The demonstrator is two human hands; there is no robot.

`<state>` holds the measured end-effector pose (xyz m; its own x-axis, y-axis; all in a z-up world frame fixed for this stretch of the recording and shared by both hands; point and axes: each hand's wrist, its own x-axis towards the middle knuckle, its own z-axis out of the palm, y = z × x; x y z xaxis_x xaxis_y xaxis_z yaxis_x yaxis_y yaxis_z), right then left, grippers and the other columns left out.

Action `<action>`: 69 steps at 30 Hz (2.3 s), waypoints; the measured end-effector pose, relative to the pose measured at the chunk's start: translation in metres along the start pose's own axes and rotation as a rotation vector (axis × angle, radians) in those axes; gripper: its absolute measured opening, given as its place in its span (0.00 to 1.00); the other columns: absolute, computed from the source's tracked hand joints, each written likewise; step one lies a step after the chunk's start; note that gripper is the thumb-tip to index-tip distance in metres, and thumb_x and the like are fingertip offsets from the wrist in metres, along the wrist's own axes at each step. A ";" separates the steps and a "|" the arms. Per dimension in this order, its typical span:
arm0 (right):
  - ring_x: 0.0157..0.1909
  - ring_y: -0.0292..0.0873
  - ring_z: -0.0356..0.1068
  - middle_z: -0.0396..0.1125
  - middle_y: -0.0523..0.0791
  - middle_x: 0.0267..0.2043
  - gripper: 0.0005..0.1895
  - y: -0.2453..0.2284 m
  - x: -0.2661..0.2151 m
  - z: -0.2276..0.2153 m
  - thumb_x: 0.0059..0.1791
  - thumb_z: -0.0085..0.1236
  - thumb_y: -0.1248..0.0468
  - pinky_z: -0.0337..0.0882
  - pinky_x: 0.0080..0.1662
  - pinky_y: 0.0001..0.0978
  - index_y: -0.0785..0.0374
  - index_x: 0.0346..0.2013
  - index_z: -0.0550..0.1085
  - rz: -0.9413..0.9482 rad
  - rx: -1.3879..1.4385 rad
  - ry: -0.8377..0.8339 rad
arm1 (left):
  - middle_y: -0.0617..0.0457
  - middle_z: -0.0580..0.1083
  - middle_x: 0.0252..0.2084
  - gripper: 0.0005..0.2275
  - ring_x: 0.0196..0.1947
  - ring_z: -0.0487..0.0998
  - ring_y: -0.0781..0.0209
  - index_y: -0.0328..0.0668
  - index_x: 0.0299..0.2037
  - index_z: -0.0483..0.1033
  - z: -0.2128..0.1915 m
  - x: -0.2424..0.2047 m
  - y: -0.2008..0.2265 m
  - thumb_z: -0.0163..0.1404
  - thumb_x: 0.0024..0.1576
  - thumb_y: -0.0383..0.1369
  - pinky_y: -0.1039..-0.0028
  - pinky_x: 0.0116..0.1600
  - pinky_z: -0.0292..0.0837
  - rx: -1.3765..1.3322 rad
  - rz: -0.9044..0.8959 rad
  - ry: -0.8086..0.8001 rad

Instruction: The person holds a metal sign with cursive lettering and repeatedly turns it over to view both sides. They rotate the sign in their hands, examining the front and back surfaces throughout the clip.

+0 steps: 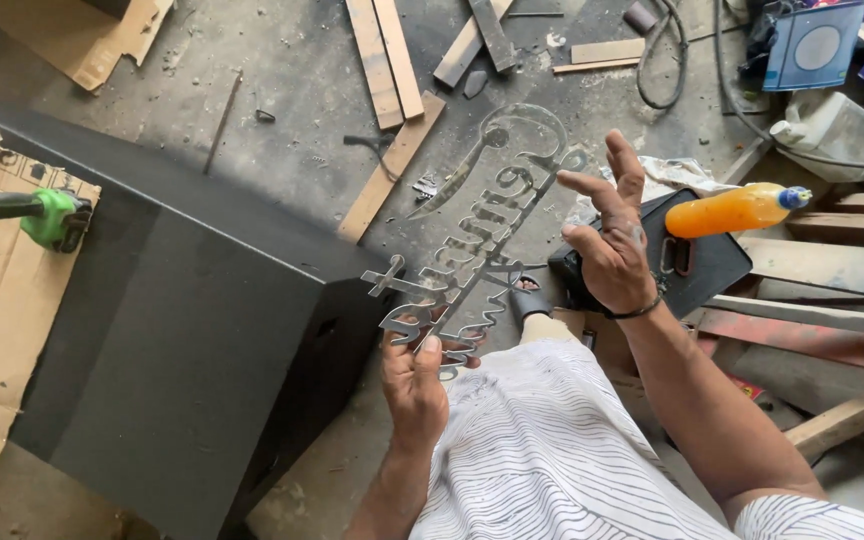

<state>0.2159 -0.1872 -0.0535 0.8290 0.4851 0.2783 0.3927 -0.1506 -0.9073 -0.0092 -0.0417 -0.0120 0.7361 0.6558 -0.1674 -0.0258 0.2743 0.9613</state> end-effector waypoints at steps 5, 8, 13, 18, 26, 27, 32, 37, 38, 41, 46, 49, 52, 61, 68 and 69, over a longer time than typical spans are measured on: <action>0.84 0.55 0.35 0.36 0.48 0.81 0.28 0.004 0.003 0.005 0.53 0.49 0.45 0.40 0.79 0.65 0.56 0.64 0.71 -0.010 -0.013 -0.037 | 0.40 0.74 0.58 0.14 0.34 0.85 0.45 0.34 0.58 0.64 -0.003 -0.001 -0.001 0.41 0.63 0.27 0.63 0.30 0.84 -0.024 0.013 -0.015; 0.84 0.54 0.34 0.36 0.49 0.81 0.32 0.005 0.005 0.008 0.54 0.47 0.42 0.41 0.78 0.67 0.58 0.65 0.71 -0.056 -0.059 -0.040 | 0.39 0.74 0.58 0.14 0.31 0.85 0.46 0.35 0.58 0.64 -0.004 -0.002 -0.003 0.42 0.63 0.29 0.64 0.30 0.84 0.002 0.001 0.007; 0.84 0.55 0.35 0.37 0.48 0.81 0.28 -0.001 0.003 0.011 0.53 0.48 0.51 0.46 0.75 0.65 0.57 0.67 0.70 -0.047 -0.106 -0.067 | 0.40 0.73 0.57 0.13 0.34 0.86 0.43 0.35 0.58 0.63 -0.002 0.000 0.003 0.41 0.63 0.29 0.63 0.31 0.85 0.008 0.037 -0.024; 0.83 0.58 0.38 0.38 0.50 0.80 0.27 -0.004 0.004 0.014 0.57 0.46 0.48 0.43 0.78 0.63 0.58 0.66 0.70 -0.140 -0.118 -0.080 | 0.39 0.74 0.57 0.13 0.35 0.86 0.42 0.36 0.57 0.63 0.002 0.002 0.006 0.42 0.63 0.29 0.64 0.30 0.85 0.002 0.048 -0.013; 0.83 0.58 0.40 0.40 0.53 0.80 0.24 -0.022 0.000 0.025 0.57 0.43 0.57 0.38 0.81 0.67 0.54 0.68 0.67 -0.301 -0.134 -0.087 | 0.41 0.74 0.56 0.14 0.35 0.86 0.45 0.35 0.58 0.63 0.002 0.003 0.006 0.41 0.64 0.31 0.63 0.32 0.87 0.037 0.022 -0.004; 0.83 0.58 0.40 0.40 0.53 0.80 0.24 -0.023 -0.001 0.026 0.57 0.43 0.57 0.38 0.81 0.67 0.54 0.68 0.67 -0.300 -0.134 -0.086 | 0.41 0.74 0.56 0.14 0.35 0.86 0.45 0.35 0.58 0.63 0.002 0.003 0.005 0.41 0.64 0.31 0.63 0.32 0.87 0.038 0.022 -0.006; 0.85 0.52 0.37 0.39 0.47 0.82 0.25 -0.036 -0.006 0.027 0.54 0.47 0.62 0.32 0.83 0.66 0.44 0.67 0.67 -0.310 0.003 -0.171 | 0.40 0.75 0.57 0.15 0.35 0.86 0.46 0.32 0.60 0.64 0.001 0.003 0.003 0.41 0.63 0.28 0.64 0.30 0.87 0.052 0.026 0.023; 0.83 0.47 0.46 0.47 0.44 0.80 0.20 -0.047 -0.003 0.002 0.52 0.49 0.53 0.50 0.77 0.58 0.47 0.59 0.73 -0.128 0.257 -0.116 | 0.40 0.75 0.58 0.15 0.35 0.87 0.42 0.33 0.59 0.64 -0.001 0.004 0.004 0.41 0.63 0.29 0.64 0.28 0.84 0.012 -0.018 0.041; 0.81 0.47 0.49 0.50 0.44 0.79 0.21 -0.046 -0.001 -0.004 0.50 0.51 0.53 0.52 0.75 0.55 0.48 0.57 0.74 -0.103 0.267 -0.059 | 0.39 0.75 0.58 0.15 0.35 0.87 0.42 0.33 0.59 0.63 -0.001 0.004 0.004 0.41 0.63 0.29 0.64 0.28 0.84 0.002 -0.038 0.047; 0.77 0.44 0.53 0.54 0.45 0.75 0.22 -0.032 0.009 -0.018 0.51 0.52 0.54 0.51 0.79 0.50 0.52 0.58 0.73 -0.146 0.234 0.043 | 0.39 0.74 0.59 0.15 0.33 0.87 0.39 0.32 0.59 0.63 -0.001 0.004 0.003 0.41 0.63 0.29 0.64 0.26 0.82 -0.059 -0.059 0.077; 0.79 0.47 0.47 0.47 0.46 0.76 0.25 -0.018 0.010 -0.022 0.55 0.49 0.47 0.46 0.79 0.54 0.50 0.65 0.69 -0.174 0.097 -0.086 | 0.38 0.74 0.57 0.16 0.31 0.86 0.36 0.32 0.60 0.63 0.001 0.006 0.004 0.41 0.63 0.28 0.64 0.24 0.81 -0.100 -0.088 0.085; 0.82 0.50 0.40 0.40 0.47 0.81 0.27 -0.019 0.009 -0.010 0.59 0.34 0.42 0.42 0.78 0.55 0.40 0.72 0.60 -0.339 -0.187 -0.174 | 0.38 0.74 0.57 0.16 0.31 0.86 0.37 0.32 0.59 0.63 0.004 0.006 0.007 0.41 0.62 0.28 0.65 0.24 0.81 -0.096 -0.122 0.085; 0.83 0.56 0.37 0.39 0.52 0.81 0.29 -0.022 0.009 -0.009 0.61 0.21 0.40 0.42 0.75 0.59 0.38 0.75 0.57 -0.476 -0.469 -0.212 | 0.39 0.74 0.57 0.15 0.31 0.86 0.38 0.32 0.59 0.63 0.004 0.004 0.008 0.40 0.62 0.28 0.65 0.23 0.82 -0.083 -0.140 0.077; 0.82 0.60 0.36 0.39 0.53 0.80 0.29 -0.007 0.009 -0.017 0.57 0.30 0.51 0.38 0.75 0.61 0.41 0.74 0.63 -0.495 -0.587 -0.292 | 0.36 0.75 0.53 0.17 0.30 0.86 0.38 0.31 0.60 0.62 0.003 -0.002 0.010 0.40 0.62 0.27 0.64 0.22 0.82 -0.081 -0.140 0.089; 0.81 0.58 0.39 0.41 0.54 0.80 0.32 0.007 0.017 -0.028 0.57 0.25 0.43 0.42 0.73 0.60 0.42 0.73 0.65 -0.518 -0.638 -0.189 | 0.35 0.75 0.54 0.15 0.30 0.86 0.36 0.30 0.58 0.63 0.003 -0.006 0.010 0.41 0.62 0.28 0.64 0.22 0.82 -0.119 -0.143 0.088; 0.81 0.58 0.39 0.41 0.54 0.80 0.32 0.007 0.018 -0.030 0.57 0.25 0.43 0.42 0.73 0.60 0.42 0.73 0.65 -0.517 -0.638 -0.189 | 0.35 0.75 0.54 0.15 0.30 0.86 0.36 0.30 0.58 0.63 0.002 -0.007 0.009 0.41 0.62 0.28 0.64 0.22 0.82 -0.119 -0.144 0.088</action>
<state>0.2454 -0.2056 -0.0452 0.4242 0.7544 0.5009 0.9016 -0.2998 -0.3120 -0.0135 -0.0452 -0.0020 0.6760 0.6614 -0.3248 -0.0082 0.4475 0.8942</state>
